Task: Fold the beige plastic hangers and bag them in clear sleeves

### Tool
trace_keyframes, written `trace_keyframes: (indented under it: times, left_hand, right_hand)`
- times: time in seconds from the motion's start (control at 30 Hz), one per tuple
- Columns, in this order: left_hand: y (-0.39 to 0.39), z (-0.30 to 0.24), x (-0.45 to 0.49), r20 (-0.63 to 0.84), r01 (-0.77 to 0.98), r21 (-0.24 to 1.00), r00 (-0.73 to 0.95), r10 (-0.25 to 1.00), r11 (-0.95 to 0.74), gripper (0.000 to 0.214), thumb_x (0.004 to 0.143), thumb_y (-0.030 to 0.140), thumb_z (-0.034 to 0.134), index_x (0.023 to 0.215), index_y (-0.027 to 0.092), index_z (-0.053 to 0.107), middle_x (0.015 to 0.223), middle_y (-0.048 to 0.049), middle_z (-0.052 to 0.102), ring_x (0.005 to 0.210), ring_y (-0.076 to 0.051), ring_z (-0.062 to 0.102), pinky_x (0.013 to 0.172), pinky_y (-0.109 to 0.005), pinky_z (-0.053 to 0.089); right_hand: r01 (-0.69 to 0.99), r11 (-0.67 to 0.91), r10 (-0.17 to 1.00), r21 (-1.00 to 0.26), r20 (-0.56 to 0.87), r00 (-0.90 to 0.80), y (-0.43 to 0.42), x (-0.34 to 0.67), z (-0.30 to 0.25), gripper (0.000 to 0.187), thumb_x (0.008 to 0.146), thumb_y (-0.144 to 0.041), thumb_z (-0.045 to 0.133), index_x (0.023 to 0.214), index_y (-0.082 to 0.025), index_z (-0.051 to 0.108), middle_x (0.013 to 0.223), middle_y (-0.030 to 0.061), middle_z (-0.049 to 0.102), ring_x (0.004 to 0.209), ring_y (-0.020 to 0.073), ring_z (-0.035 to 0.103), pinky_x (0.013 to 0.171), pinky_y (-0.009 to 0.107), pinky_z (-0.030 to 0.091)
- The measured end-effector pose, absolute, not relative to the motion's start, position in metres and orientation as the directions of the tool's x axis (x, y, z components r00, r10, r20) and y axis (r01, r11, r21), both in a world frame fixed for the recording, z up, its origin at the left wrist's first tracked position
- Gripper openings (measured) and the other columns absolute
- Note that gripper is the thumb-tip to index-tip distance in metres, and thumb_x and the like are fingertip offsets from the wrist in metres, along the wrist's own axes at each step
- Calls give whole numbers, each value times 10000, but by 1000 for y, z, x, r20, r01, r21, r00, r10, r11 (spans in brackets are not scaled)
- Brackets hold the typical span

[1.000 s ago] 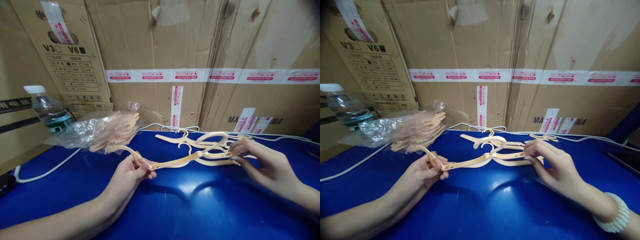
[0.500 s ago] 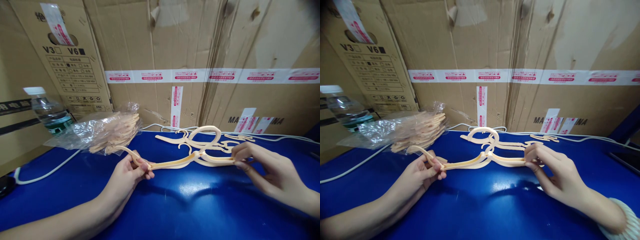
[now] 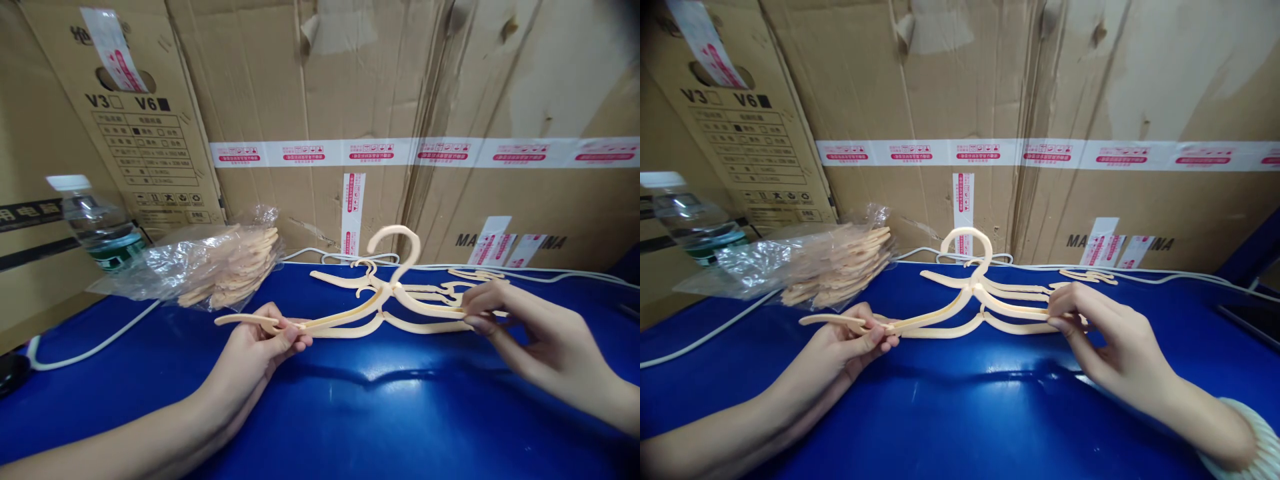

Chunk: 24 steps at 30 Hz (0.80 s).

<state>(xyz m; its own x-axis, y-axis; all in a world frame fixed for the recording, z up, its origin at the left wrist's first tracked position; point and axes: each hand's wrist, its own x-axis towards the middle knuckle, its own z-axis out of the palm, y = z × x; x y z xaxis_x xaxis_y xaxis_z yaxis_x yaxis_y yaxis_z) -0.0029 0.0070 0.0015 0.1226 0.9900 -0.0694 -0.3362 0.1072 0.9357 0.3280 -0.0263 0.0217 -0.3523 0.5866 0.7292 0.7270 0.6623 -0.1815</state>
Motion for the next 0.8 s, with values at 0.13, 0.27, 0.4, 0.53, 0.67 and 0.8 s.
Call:
trace_keyframes:
  times: [0.13, 0.27, 0.4, 0.53, 0.67, 0.8]
  left_hand:
    - [5, 9, 1, -109, -344, 931, 62, 992, 124, 347, 602, 180, 922, 645, 149, 580, 695, -23, 727, 684, -129, 703, 705, -194, 583]
    - [-4, 12, 4, -157, -226, 956, 146, 977, 188, 184, 765, 222, 789, 785, 162, 617, 838, -82, 770, 703, -177, 732, 678, -249, 594]
    - [-25, 7, 4, 149, 95, 972, 461, 875, -216, 44, 853, 187, 644, 829, 217, 665, 854, -73, 772, 727, -211, 728, 675, -287, 576]
    - [-40, -6, 3, 486, 201, 546, 715, 503, -813, 242, 895, 127, 569, 958, 274, 749, 968, -89, 796, 908, -289, 725, 837, -369, 534]
    - [-31, -20, -1, 493, 204, 204, 824, 280, -958, 325, 903, 163, 580, 1168, 294, 714, 1110, -96, 776, 959, -325, 725, 885, -408, 517]
    - [-21, -19, -4, 436, 302, 220, 820, 371, -927, 364, 843, 231, 661, 1202, 264, 710, 1172, -112, 750, 1043, -360, 692, 980, -465, 470]
  right_hand:
    - [740, 589, 698, -324, 666, -263, -27, 330, 16, 21, 925, -252, 565, 905, -256, 565, 803, 11, 633, 689, 177, 639, 567, 246, 502]
    - [675, 536, 780, -507, 604, -167, -25, 331, 18, 83, 911, -334, 607, 942, -259, 589, 819, 10, 628, 634, 166, 631, 484, 225, 482]
    - [572, 501, 848, -649, 500, -175, -24, 328, 24, 140, 908, -388, 608, 929, -250, 596, 792, 11, 627, 501, 133, 554, 401, 222, 440]
    - [665, 497, 865, -558, 374, -334, -23, 326, 22, 147, 935, -351, 550, 875, -227, 602, 710, 12, 627, 554, 162, 584, 482, 259, 487]
    - [770, 550, 835, -324, 226, -501, -24, 326, 16, 122, 903, -241, 565, 786, -224, 594, 769, 33, 659, 683, 194, 622, 576, 290, 489]
    - [786, 564, 826, -254, 160, -541, -24, 329, 15, 104, 879, -212, 590, 776, -226, 587, 874, 51, 656, 797, 212, 638, 654, 313, 505]
